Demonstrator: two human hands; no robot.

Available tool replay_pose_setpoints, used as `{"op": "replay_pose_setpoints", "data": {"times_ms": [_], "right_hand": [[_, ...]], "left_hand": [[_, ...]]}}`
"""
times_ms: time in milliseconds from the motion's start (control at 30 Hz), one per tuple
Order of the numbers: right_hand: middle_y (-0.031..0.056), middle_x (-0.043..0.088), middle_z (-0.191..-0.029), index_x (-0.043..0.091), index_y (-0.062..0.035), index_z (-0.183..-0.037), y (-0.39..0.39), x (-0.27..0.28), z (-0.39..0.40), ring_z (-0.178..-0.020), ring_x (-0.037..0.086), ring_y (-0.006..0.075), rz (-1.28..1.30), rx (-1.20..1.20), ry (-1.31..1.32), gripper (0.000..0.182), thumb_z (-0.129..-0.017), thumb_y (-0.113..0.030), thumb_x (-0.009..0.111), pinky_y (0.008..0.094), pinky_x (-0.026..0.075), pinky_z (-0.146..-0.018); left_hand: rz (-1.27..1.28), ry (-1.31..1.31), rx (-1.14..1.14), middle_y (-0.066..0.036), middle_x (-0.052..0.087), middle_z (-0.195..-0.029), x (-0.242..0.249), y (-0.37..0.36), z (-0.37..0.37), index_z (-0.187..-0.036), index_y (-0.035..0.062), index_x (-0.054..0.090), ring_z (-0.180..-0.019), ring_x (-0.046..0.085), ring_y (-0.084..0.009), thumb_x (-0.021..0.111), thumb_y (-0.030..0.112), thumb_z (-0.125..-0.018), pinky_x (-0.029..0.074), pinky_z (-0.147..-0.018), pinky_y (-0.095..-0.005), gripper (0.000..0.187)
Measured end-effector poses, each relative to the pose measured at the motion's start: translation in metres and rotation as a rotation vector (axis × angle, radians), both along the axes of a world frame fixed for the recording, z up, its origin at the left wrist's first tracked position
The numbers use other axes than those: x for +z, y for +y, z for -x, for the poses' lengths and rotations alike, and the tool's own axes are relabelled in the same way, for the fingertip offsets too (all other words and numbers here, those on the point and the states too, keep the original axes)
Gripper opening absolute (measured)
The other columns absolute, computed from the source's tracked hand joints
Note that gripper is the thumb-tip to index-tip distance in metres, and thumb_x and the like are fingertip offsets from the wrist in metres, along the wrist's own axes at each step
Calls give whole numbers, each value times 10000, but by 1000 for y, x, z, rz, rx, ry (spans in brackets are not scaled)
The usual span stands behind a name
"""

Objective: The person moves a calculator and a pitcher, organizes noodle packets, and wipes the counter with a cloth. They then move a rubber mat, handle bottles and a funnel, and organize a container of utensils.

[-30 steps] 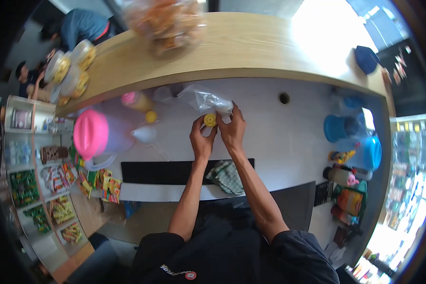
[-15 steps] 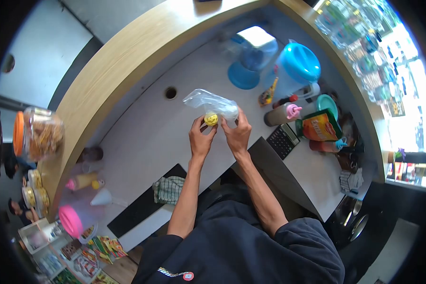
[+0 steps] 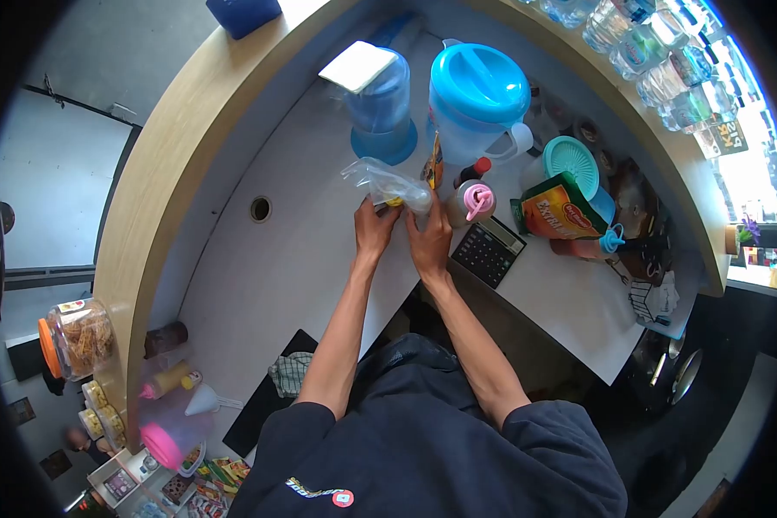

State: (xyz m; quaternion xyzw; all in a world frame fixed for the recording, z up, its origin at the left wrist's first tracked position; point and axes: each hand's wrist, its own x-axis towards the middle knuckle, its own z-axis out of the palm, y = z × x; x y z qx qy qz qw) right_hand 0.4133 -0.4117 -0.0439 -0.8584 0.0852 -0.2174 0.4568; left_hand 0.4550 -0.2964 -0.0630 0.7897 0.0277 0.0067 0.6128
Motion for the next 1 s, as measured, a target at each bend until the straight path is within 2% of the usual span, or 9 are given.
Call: {"op": "replay_pose_setpoints", "data": {"times_ms": [67, 167, 467, 567, 700, 867, 933, 1000], "right_hand": [[278, 669, -1193, 519, 27, -1376, 0, -12, 0, -1112, 661, 442, -27, 0, 17, 551, -867, -21, 724, 464, 534, -928], [279, 659, -1219, 501, 26, -1388, 1, -15, -2, -1140, 651, 441, -60, 2, 34, 553, -880, -18, 715, 460, 527, -942], [292, 635, -1259, 463, 44, -1410, 2, -15, 6, -1188, 630, 436, -115, 1, 108, 597, -885, -49, 731, 449, 508, -969], [315, 611, -1290, 444, 61, -1424, 6, -6, 13, -1217, 613, 435, -118, 2, 111, 629, -879, -59, 733, 443, 493, -995], [324, 558, -1383, 415, 80, -1451, 11, -13, 34, -1298, 568, 416, -132, -46, 248, 647, -898, -79, 711, 430, 460, -1074], [281, 491, -1488, 404, 75, -1463, 17, 1, 59, -1402, 481, 358, -314, 119, 465, 625, -938, -111, 687, 437, 404, -1153], [267, 516, -1467, 442, 71, -1438, 33, 12, 63, -1390, 499, 332, -398, 224, 485, 550, -960, -92, 659, 412, 392, -1162], [248, 554, -1432, 473, 74, -1409, 51, 10, 64, -1361, 530, 318, -341, 362, 507, 496, -971, -85, 643, 400, 400, -1154]], "left_hand": [[0, 13, 4, -216, 730, -1133, 2, -3, -2, -1184, -49, 650, -1071, 717, -340, 770, 98, -859, 581, -922, -409, 376], [17, 33, -2, -217, 703, -1175, -2, -7, -5, -1269, -1, 630, -1094, 692, -381, 731, 69, -871, 578, -924, -432, 417], [38, 99, 12, -222, 689, -1234, 0, -5, 6, -1304, -16, 616, -1164, 666, -376, 729, 79, -871, 549, -990, -430, 457], [13, 52, 90, -230, 672, -1278, -22, 0, 19, -1326, -40, 595, -1206, 650, -358, 740, 129, -902, 540, -1010, -408, 480], [103, 121, 153, -211, 664, -1304, -1, 17, 46, -1323, -25, 609, -1226, 644, -321, 696, 131, -939, 532, -1023, -393, 423], [224, 115, 304, -185, 700, -1248, 24, 64, 99, -1284, -20, 641, -1176, 677, -280, 642, 134, -981, 542, -1003, -374, 340], [239, 81, 419, -159, 724, -1199, 33, 91, 123, -1245, -19, 660, -1131, 697, -252, 624, 132, -996, 545, -991, -357, 293], [253, 66, 527, -153, 728, -1188, 40, 123, 149, -1226, -16, 667, -1126, 698, -243, 620, 131, -999, 549, -982, -355, 275]]}}
